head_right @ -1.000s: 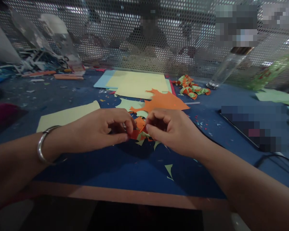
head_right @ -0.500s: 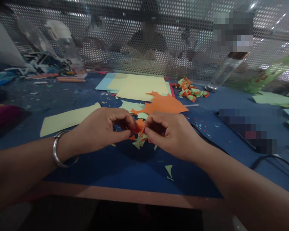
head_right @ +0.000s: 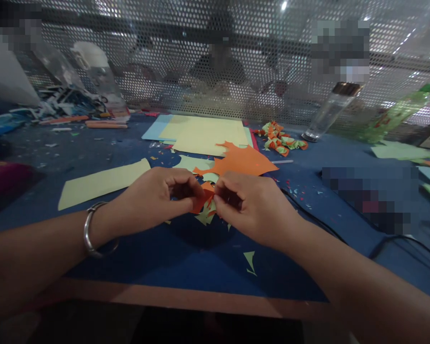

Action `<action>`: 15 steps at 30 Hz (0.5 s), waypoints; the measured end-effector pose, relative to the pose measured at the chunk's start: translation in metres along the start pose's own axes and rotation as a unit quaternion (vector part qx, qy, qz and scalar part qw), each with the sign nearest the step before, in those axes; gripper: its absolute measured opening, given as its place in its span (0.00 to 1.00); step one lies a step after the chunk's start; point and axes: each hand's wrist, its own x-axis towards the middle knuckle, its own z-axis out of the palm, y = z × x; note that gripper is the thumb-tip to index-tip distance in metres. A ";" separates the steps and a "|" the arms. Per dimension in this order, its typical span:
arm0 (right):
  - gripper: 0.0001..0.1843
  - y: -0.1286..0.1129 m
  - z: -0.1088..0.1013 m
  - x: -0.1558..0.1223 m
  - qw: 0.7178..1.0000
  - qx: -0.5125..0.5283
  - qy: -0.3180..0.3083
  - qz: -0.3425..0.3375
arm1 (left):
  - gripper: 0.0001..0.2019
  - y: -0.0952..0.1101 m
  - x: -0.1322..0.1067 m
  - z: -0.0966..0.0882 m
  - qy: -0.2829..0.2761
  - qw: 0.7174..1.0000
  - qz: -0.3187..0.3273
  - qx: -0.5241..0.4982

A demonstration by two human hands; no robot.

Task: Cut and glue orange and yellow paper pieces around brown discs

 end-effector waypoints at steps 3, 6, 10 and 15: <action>0.05 0.000 0.002 0.001 1.000 -0.010 -0.009 -0.013 | 0.07 0.000 0.000 0.004 -0.025 0.999 0.005 -0.047; 0.06 0.000 0.004 0.002 0.999 -0.029 -0.013 -0.034 | 0.05 -0.002 0.000 0.008 -0.040 0.994 0.001 -0.106; 0.07 -0.001 0.005 0.001 0.997 -0.028 0.002 -0.071 | 0.10 -0.003 0.001 0.010 -0.012 0.984 -0.015 -0.178; 0.08 0.000 0.006 0.000 0.995 -0.019 0.005 -0.097 | 0.14 -0.002 0.003 0.010 0.000 0.974 -0.030 -0.224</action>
